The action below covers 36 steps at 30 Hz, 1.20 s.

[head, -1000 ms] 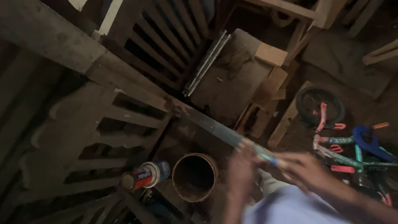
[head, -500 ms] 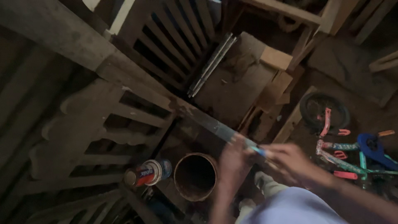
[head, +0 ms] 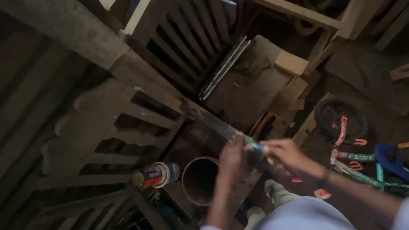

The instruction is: The person cleans a flat metal blade, possibly a scraper or chisel, by dipping it into a bucket of dark liquid and wiping it with a small cloth.

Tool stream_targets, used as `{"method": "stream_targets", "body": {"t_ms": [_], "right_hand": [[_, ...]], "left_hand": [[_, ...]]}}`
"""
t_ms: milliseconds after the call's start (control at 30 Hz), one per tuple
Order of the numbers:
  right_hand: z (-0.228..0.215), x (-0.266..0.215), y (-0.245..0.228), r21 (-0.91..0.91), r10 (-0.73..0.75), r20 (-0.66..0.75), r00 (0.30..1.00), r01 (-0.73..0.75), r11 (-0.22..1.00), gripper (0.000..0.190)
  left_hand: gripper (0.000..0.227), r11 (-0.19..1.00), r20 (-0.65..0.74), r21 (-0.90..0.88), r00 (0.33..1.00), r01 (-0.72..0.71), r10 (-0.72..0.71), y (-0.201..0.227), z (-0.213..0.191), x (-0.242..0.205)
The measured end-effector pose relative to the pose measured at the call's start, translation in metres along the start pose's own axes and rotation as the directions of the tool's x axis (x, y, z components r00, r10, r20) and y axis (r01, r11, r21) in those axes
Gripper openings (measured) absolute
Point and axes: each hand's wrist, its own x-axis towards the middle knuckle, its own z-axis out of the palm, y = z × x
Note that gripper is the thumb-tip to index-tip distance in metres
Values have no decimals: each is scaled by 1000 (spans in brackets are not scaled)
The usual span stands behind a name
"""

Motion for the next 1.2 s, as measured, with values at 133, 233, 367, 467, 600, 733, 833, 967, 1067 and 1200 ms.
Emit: {"method": "stream_targets", "body": {"t_ms": [133,233,367,467,600,733,833,967,1067,1200], "right_hand": [[-53,-62,60,-189,-83,-49,995,73,979,43],[-58,-67,65,-73,13,-51,999,-17,997,40],[-14,-4,18,-228,-118,-46,992,104,968,39],[12,5,-16,61,-21,10,1000,20,998,37],[-8,-21,10,-163,-41,-54,998,32,986,36],[-52,-80,58,-105,79,-160,984,-96,990,39],[-49,-68,50,-155,86,-145,986,-108,982,37],[-3,3,1,-161,-125,17,992,126,979,39],[11,5,-17,-19,57,-39,998,-57,998,38],[-20,-26,25,-48,-306,69,950,309,950,39]], "left_hand": [[50,349,482,-534,616,770,-623,81,26,-34],[50,996,-21,93,1000,4,-2,98,12,-38],[43,754,300,-429,866,497,-399,36,-20,-4],[45,998,-17,-41,999,40,-40,7,-29,15],[37,965,217,-130,956,227,-195,30,-9,-9],[50,959,127,-228,981,170,-144,80,34,-48],[58,998,-38,-68,999,13,-16,67,46,-46],[35,979,156,-77,972,187,-173,-3,14,-5],[50,999,-51,-32,999,-16,14,-7,-6,6],[48,996,-68,-81,997,-38,32,39,5,-20]]}}
